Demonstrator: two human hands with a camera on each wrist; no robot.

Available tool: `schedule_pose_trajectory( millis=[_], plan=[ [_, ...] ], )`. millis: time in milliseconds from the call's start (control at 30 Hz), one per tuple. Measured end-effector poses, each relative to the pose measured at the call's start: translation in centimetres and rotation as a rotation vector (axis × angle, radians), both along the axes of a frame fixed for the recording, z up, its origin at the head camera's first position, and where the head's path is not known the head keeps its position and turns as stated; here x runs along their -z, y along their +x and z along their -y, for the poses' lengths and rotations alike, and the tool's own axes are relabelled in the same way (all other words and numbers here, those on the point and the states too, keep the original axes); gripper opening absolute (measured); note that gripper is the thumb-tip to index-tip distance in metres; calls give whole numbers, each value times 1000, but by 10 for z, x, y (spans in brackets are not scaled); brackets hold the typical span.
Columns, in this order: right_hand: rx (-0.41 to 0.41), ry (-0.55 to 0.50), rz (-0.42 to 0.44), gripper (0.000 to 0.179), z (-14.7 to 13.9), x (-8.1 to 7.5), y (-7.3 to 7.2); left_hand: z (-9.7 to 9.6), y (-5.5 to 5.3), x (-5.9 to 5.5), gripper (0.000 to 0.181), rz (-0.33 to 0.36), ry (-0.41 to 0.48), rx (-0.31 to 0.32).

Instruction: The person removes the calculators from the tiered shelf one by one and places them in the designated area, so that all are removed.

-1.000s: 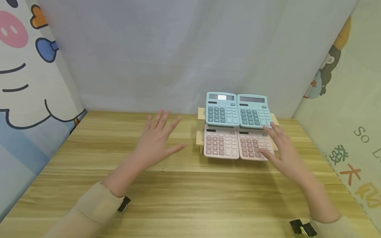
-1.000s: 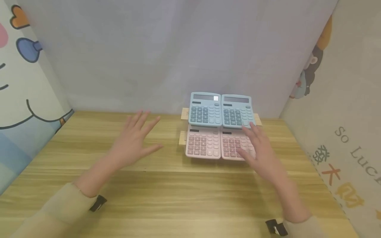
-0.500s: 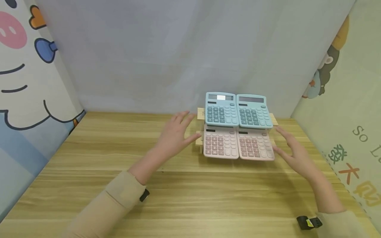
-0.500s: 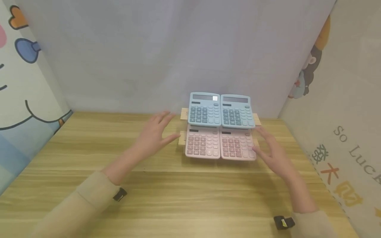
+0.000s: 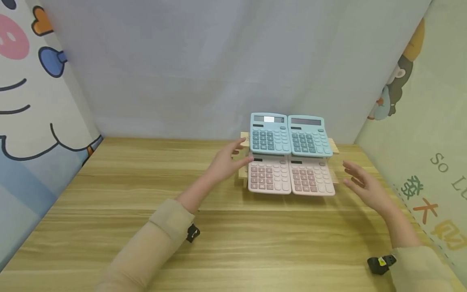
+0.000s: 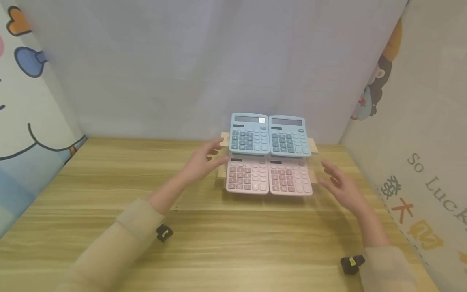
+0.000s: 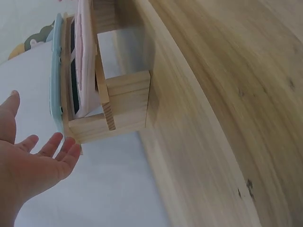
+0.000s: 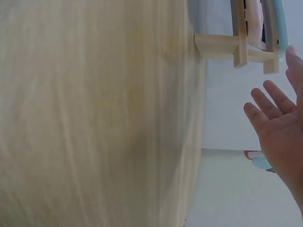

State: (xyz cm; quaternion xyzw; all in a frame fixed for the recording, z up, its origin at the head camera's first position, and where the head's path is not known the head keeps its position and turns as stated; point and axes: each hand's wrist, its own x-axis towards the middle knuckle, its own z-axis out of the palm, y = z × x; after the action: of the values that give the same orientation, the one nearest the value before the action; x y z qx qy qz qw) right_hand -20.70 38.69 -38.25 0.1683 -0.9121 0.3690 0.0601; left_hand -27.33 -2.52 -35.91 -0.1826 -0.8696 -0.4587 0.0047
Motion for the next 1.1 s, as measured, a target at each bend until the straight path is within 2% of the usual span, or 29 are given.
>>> schedule_pose_trajectory(
  millis=[200,367,567,700,833,967,1100],
  plan=[
    [46,-49,99,58,-6,7,-8,-5,-11,7,69,111,192,8],
    [72,-56,135,59,-5,12,-15,-11,-18,13,65,138,294,21],
    [97,-86,187,62,-1,15,-21,-18,-25,20,60,196,421,-49],
    [121,-69,226,64,-1,16,-21,-21,-26,21,55,218,506,-69],
    [113,-123,267,67,-2,19,-22,-23,-26,21,53,231,552,-84],
    [114,-183,312,70,-3,21,-24,-25,-27,21,54,247,559,-102],
    [140,-150,357,72,-4,20,-24,-28,-28,21,52,258,565,-126]
  ],
)
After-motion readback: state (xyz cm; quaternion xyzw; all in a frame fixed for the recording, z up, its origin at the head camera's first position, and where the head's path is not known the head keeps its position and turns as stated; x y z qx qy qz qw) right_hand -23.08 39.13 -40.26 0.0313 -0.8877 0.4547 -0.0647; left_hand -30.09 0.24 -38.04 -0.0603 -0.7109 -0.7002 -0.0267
